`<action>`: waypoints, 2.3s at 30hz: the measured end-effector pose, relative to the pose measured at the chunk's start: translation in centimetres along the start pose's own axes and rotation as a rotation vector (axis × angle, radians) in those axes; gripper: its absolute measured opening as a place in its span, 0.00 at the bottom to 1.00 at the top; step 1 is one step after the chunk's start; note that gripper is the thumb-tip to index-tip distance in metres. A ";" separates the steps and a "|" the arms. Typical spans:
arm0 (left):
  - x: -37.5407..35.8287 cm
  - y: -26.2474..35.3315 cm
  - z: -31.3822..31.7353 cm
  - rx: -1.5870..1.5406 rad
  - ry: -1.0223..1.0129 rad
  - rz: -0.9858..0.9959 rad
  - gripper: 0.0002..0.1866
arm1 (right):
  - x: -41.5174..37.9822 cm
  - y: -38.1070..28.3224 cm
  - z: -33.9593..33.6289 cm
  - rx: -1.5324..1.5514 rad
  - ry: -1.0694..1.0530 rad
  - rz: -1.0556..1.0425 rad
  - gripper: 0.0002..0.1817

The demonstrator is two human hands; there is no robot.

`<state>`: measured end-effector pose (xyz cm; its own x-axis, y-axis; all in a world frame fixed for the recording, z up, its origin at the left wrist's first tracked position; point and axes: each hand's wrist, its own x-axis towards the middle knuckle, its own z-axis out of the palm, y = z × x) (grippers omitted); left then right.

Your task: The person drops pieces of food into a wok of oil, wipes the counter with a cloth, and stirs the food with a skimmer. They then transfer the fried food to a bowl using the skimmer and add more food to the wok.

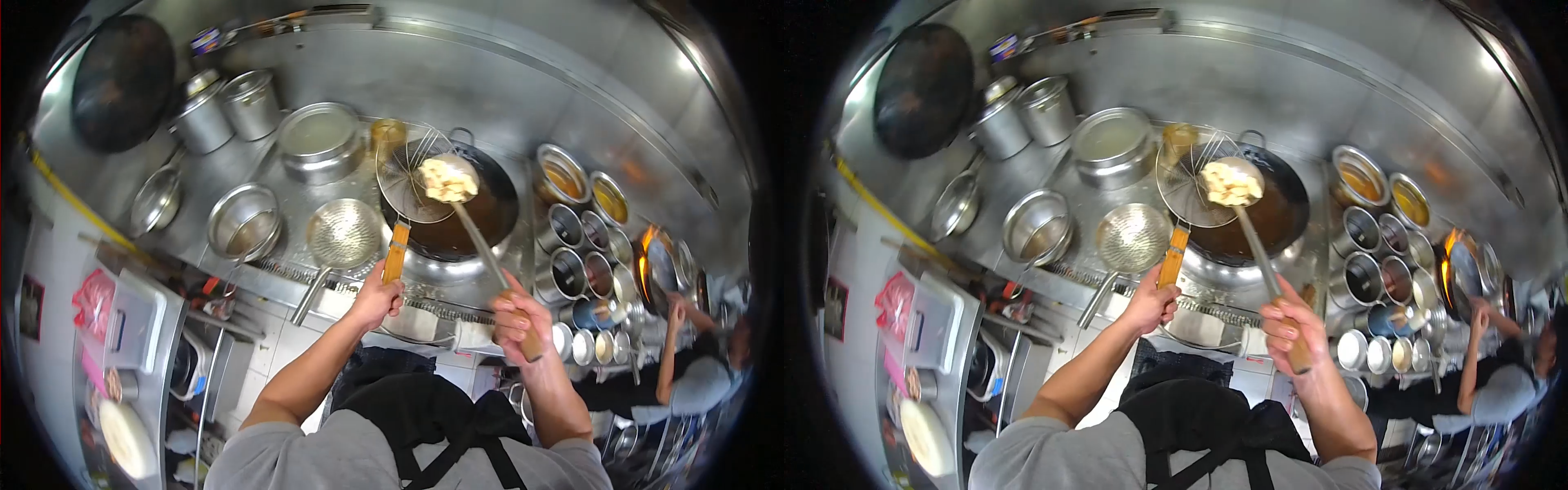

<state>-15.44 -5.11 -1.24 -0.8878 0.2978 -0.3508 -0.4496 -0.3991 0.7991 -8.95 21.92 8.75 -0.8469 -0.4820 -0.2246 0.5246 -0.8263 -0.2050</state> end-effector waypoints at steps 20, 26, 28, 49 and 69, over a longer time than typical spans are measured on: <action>-5.9 4.1 -35.5 0.665 0.569 0.000 0.18 | -0.7 4.5 -2.0 0.022 0.088 -0.268 0.29; -0.2 10.6 -22.0 1.126 0.090 0.299 0.32 | -6.7 12.6 -1.3 0.037 0.041 -0.599 0.33; 3.8 9.5 -17.3 1.067 -0.268 0.283 0.31 | -9.3 16.4 -1.1 0.055 0.071 -0.744 0.34; -15.5 -18.4 7.2 1.443 -1.830 -0.128 0.29 | -41.8 60.2 -0.6 0.143 0.795 -2.147 0.39; -35.3 -31.7 12.6 1.664 -2.198 -0.102 0.28 | -57.1 76.6 -11.0 -0.174 2.674 -0.529 0.43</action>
<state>31.36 7.98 -8.07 0.6488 0.5283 -0.5477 0.7046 -0.1452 0.6946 80.53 -10.62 -4.64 0.6987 0.7077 -0.1050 0.5522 -0.6268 -0.5497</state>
